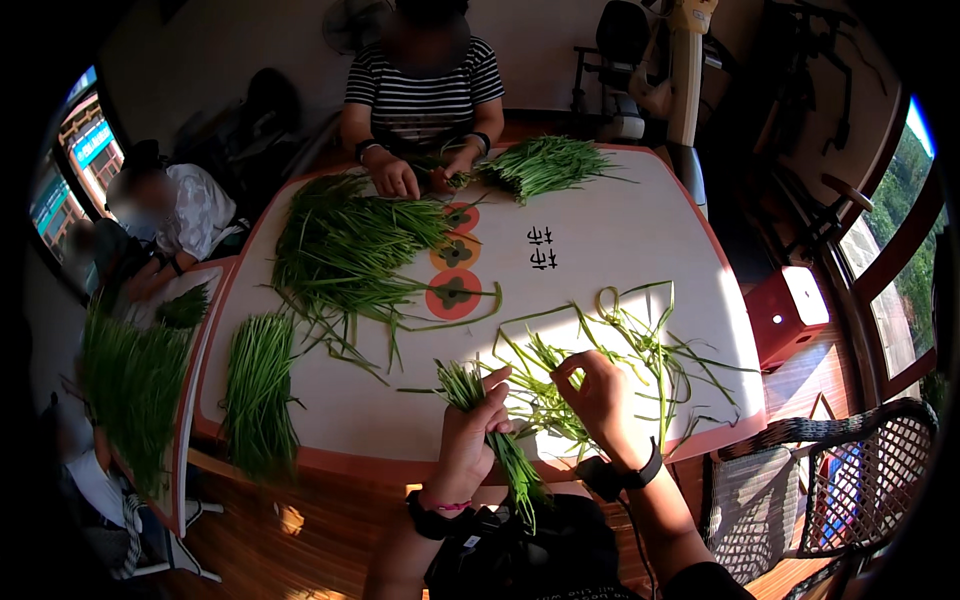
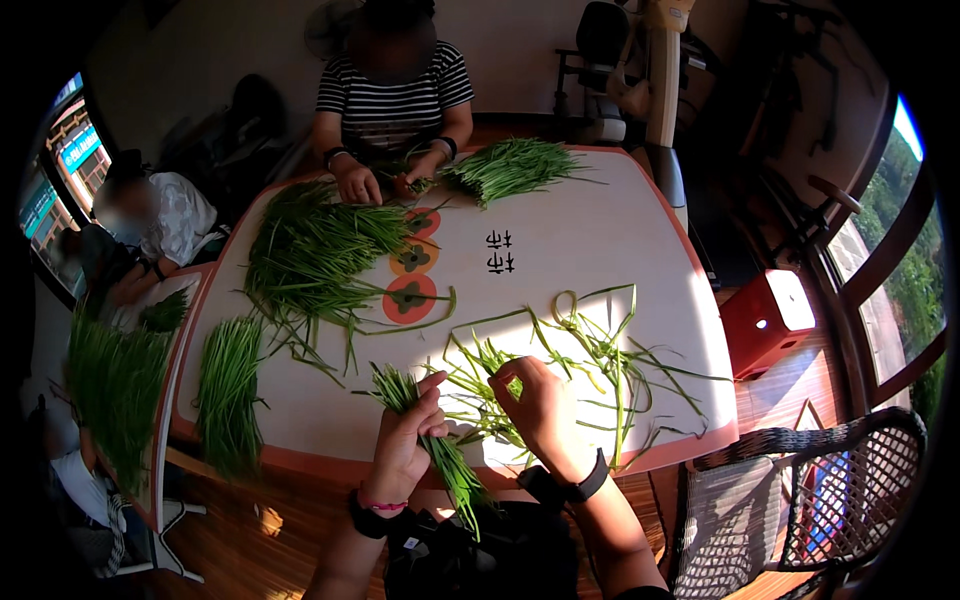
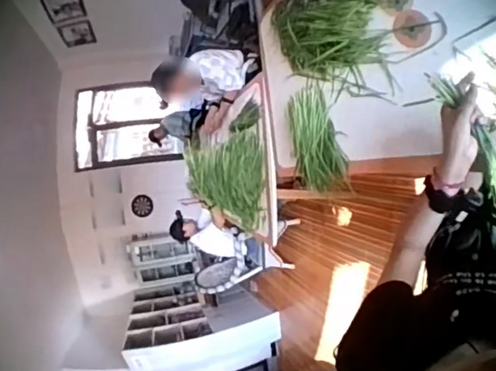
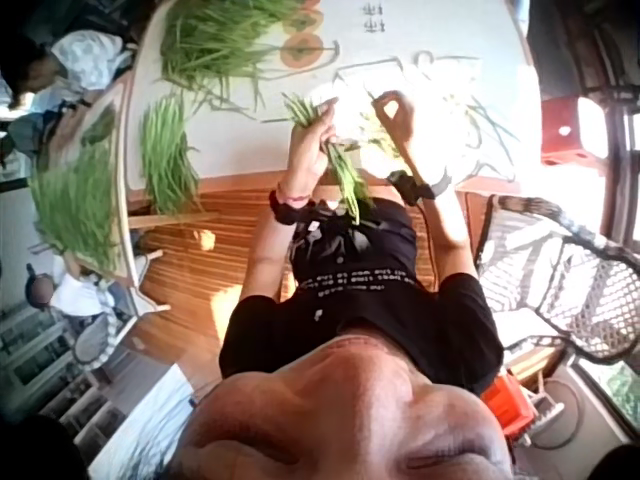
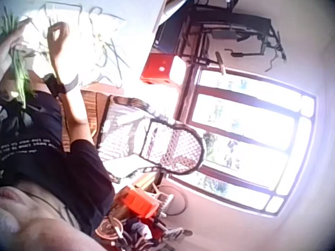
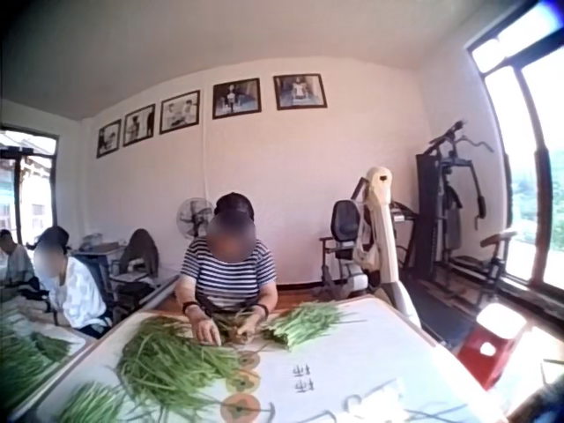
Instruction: The person sorts bunches of green vegetables on a table by hand, gathering stalks into bundles and placing them into separate piles alongside other people.
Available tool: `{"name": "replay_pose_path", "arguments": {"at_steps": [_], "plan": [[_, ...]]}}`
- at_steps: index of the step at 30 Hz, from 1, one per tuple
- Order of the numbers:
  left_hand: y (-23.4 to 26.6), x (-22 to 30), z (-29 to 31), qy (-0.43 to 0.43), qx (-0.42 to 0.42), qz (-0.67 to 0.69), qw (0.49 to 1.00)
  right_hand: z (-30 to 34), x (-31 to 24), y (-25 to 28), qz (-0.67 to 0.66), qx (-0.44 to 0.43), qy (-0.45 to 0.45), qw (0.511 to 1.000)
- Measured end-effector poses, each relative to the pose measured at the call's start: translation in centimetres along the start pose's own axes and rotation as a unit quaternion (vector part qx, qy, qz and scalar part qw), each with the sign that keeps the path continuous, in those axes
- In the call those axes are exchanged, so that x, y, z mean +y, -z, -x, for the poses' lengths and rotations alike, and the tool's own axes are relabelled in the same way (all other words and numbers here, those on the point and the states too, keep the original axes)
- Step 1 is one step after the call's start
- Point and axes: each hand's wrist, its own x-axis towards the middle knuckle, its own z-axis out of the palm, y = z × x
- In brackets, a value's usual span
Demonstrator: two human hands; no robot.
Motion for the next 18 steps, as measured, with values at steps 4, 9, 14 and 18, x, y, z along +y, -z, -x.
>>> {"name": "replay_pose_path", "arguments": {"at_steps": [4,9,14,18], "plan": [[-0.5,-0.7,-0.3,-0.016,0.014,-0.042,0.999,1.5,-2.6,0.1,0.041,-0.055,0.023,0.997],[-0.2,-0.8,-0.4,-0.008,0.004,-0.047,0.999,2.8,-1.7,-0.7,0.053,-0.083,0.018,0.995],[0.6,0.8,-0.4,-0.094,0.048,0.01,0.994,3.8,0.5,-0.5,0.122,-0.099,-0.007,0.988],[2.5,2.4,-0.7,-0.138,0.066,0.075,0.985,4.3,1.2,0.4,0.142,-0.113,-0.024,0.983]]}}
